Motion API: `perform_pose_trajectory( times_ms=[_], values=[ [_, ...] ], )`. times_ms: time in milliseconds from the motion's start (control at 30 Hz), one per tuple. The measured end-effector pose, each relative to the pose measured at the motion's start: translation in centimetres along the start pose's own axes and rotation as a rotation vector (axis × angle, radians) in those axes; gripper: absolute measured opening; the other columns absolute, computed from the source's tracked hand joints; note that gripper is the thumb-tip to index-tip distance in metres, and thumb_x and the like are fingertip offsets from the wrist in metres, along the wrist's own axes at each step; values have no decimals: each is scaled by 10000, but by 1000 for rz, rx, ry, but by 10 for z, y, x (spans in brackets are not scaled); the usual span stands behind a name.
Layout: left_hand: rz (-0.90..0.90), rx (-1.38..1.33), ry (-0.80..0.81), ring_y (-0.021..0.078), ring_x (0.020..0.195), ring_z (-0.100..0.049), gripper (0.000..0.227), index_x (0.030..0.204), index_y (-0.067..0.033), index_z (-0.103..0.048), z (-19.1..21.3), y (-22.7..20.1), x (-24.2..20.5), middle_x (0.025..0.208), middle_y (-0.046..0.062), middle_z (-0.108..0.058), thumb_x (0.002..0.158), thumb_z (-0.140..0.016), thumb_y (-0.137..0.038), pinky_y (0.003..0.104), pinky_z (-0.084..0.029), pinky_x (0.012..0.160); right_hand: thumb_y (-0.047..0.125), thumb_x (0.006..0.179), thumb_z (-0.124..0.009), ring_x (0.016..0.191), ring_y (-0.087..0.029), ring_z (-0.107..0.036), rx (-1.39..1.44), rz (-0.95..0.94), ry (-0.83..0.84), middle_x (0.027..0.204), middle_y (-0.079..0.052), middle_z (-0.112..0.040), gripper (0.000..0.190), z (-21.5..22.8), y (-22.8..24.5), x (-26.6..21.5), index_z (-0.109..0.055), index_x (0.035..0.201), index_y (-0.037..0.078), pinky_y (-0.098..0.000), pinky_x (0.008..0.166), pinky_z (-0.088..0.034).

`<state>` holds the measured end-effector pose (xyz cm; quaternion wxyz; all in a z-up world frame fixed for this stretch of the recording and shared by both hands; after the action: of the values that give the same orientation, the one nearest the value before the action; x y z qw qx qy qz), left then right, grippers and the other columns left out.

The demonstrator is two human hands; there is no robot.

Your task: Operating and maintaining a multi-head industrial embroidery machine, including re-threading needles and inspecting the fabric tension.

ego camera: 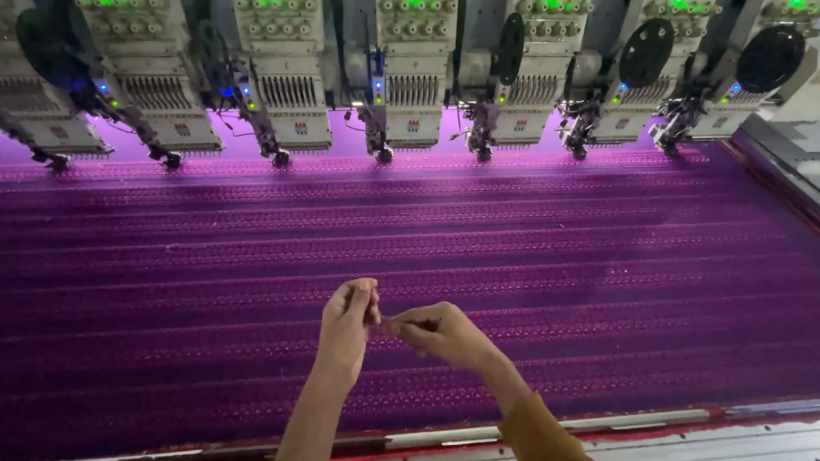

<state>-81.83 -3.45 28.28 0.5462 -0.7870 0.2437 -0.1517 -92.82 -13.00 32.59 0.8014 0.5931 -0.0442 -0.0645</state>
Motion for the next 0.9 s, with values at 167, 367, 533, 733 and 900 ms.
perform_pose_trajectory(
  times_ms=[167,367,533,733,900],
  values=[
    [-45,42,31,148,686,-523,216,1033,-21,-649,-11,-4,3,835,47,-513,1078,-564,-214,291,-474,629,161,979,-645,685,-208,-680,-61,5,-40,758,-151,-727,271,12,11,-5,-775,1162,9,-346,677,-543],
    [-38,154,55,148,748,-528,226,1084,-23,-692,-26,-15,-5,869,49,-523,1055,-601,-229,304,-473,699,166,987,-624,651,-155,-594,16,0,-165,798,-132,-721,305,25,19,-6,-747,1222,17,-304,615,-486],
    [-34,206,81,150,781,-546,251,1125,-60,-706,-42,-25,-12,903,54,-549,1045,-611,-278,314,-468,724,205,1003,-629,674,-154,-577,62,16,-208,825,-128,-717,336,33,22,-2,-729,1275,36,-302,613,-466],
    [86,185,150,174,932,-614,160,1069,-102,-693,-58,-18,-18,997,35,-661,1039,-582,-214,331,-522,884,318,1001,-583,823,-97,-625,73,-73,-112,1035,-27,-756,393,24,14,-3,-722,1289,90,-244,752,-494],
    [109,159,174,178,883,-585,149,1069,-84,-699,-62,-10,-22,968,42,-655,1039,-592,-183,332,-492,841,298,1013,-623,663,-102,-477,39,-49,-125,841,-5,-656,283,31,3,-8,-802,1087,92,-265,627,-380]
  ],
)
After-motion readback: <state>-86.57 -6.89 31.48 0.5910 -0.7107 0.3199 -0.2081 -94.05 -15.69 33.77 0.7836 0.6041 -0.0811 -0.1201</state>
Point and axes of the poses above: each hand's wrist, its own x-axis towards the middle knuckle, its own z-axis out of the back of the hand, y = z × x, the point moved 9 cm from there along x, towards the middle knuckle
